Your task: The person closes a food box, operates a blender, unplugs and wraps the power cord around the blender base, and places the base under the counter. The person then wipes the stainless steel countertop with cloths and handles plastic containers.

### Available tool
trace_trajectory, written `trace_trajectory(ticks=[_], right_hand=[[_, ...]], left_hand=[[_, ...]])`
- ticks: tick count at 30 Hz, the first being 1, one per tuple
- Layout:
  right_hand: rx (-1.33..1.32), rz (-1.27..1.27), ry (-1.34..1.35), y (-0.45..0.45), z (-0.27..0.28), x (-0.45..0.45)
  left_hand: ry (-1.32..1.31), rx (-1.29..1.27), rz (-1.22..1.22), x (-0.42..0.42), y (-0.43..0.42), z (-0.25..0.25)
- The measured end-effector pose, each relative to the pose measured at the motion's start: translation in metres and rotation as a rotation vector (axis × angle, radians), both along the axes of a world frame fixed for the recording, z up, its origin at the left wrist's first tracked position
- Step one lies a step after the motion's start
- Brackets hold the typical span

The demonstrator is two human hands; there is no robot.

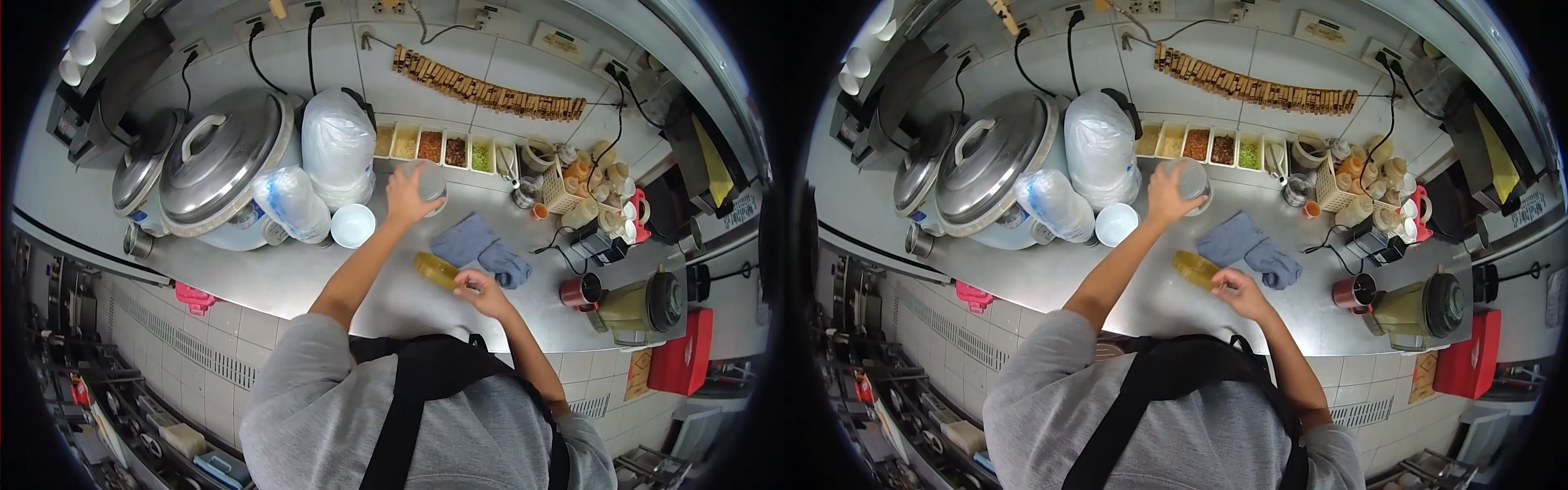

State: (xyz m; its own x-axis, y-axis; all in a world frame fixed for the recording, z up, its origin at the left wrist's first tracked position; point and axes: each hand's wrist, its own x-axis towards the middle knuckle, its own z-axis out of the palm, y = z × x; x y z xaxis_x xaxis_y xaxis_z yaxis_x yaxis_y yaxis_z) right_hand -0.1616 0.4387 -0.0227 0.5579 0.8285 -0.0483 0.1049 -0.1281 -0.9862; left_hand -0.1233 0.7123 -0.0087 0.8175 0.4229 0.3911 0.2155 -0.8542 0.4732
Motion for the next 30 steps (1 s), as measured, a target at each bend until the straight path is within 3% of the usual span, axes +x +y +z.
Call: trace_trajectory(ticks=[2,3,5,7,9,10,12,13,15,16,18,20,22,23,24,25,27,29,30], right_hand=[[0.005,-0.003,-0.031,0.004,0.005,-0.011],[-0.035,0.093,-0.193,0.006,0.010,-0.015],[-0.043,0.184,-0.374,0.013,0.006,-0.027],[-0.068,0.203,-0.463,0.020,-0.011,-0.036],[-0.155,0.252,-0.616,0.022,-0.033,-0.043],[-0.161,0.242,-0.603,0.021,-0.037,-0.047],[-0.189,0.230,-0.851,0.019,-0.039,-0.052],[-0.208,0.192,-0.829,0.020,-0.039,-0.054],[-0.302,0.094,-0.727,0.021,-0.035,-0.055],[-0.389,-0.004,-0.636,0.023,-0.034,-0.053],[-0.475,-0.077,-0.642,0.028,-0.035,-0.048],[-0.705,-0.260,-0.469,0.033,-0.031,-0.047],[-0.783,-0.211,-0.388,0.041,-0.034,-0.039],[-0.821,-0.115,-0.207,0.044,-0.042,-0.035],[-0.853,-0.021,-0.026,0.046,-0.048,-0.031],[-0.853,-0.025,-0.025,0.047,-0.052,-0.024],[-0.792,-0.268,-0.299,0.045,-0.057,-0.009],[-0.786,-0.601,-0.766,0.034,-0.047,0.011],[-0.843,-0.669,-0.844,0.026,-0.035,0.018]], left_hand=[[-0.308,-0.050,-0.046,-0.031,-0.001,0.033],[-0.429,-0.097,-0.065,-0.050,-0.003,0.049],[-0.473,-0.223,-0.083,-0.094,-0.003,0.064],[-0.531,-0.652,-0.205,-0.136,-0.004,0.060],[-0.481,-1.073,-0.218,-0.176,-0.005,0.037],[-0.465,-1.081,-0.222,-0.192,-0.011,0.035],[-0.354,-1.671,-0.205,-0.217,-0.021,0.036],[-0.342,-1.678,-0.199,-0.225,-0.025,0.037],[-0.351,-2.022,-0.252,-0.239,-0.030,0.037],[-0.349,-2.022,-0.246,-0.244,-0.029,0.032],[-0.250,-2.290,-0.382,-0.254,-0.025,0.024],[-0.252,-2.212,-0.330,-0.257,-0.031,0.023],[-0.237,-2.151,-0.250,-0.262,-0.034,0.009],[-0.211,-2.448,-0.376,-0.267,-0.031,-0.008],[-0.206,-2.448,-0.376,-0.269,-0.033,-0.005],[-0.199,-2.426,-0.365,-0.268,-0.039,0.001],[-0.192,-2.405,-0.357,-0.269,-0.044,0.003],[-0.215,-2.495,-0.457,-0.273,-0.044,-0.001],[-0.222,-2.493,-0.455,-0.276,-0.045,-0.003]])
